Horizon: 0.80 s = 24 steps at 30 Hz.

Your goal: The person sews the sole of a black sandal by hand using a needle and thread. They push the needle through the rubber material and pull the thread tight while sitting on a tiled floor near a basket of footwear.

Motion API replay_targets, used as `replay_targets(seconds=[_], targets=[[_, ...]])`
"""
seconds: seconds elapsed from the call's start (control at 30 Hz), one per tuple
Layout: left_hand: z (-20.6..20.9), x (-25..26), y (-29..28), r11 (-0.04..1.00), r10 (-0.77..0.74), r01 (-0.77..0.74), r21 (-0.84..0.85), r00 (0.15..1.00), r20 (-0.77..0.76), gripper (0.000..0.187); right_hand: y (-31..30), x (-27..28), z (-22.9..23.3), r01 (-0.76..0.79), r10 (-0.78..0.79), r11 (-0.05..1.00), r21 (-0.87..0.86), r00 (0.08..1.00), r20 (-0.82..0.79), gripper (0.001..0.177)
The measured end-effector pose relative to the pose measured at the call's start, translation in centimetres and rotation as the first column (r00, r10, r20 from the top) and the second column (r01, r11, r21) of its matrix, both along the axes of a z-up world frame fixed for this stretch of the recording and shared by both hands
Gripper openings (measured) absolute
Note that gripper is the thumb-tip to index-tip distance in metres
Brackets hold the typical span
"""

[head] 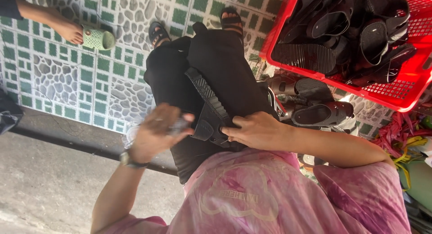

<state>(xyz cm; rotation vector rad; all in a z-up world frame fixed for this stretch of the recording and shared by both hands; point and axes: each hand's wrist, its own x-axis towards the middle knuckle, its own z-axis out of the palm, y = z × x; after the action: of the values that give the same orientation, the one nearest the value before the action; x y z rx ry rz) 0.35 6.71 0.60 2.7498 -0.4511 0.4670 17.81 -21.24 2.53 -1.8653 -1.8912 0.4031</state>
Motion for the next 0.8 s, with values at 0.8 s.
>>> replay_targets(seconds=[0.8], targets=[[-0.3,-2.4,-7.4,0.609,0.496,-0.537,-0.584,0.832,-0.248,0.062,-2.7,3.0,1.4,0.169,-0.185,0.982,-0.088,0.957,-0.225,0.037]])
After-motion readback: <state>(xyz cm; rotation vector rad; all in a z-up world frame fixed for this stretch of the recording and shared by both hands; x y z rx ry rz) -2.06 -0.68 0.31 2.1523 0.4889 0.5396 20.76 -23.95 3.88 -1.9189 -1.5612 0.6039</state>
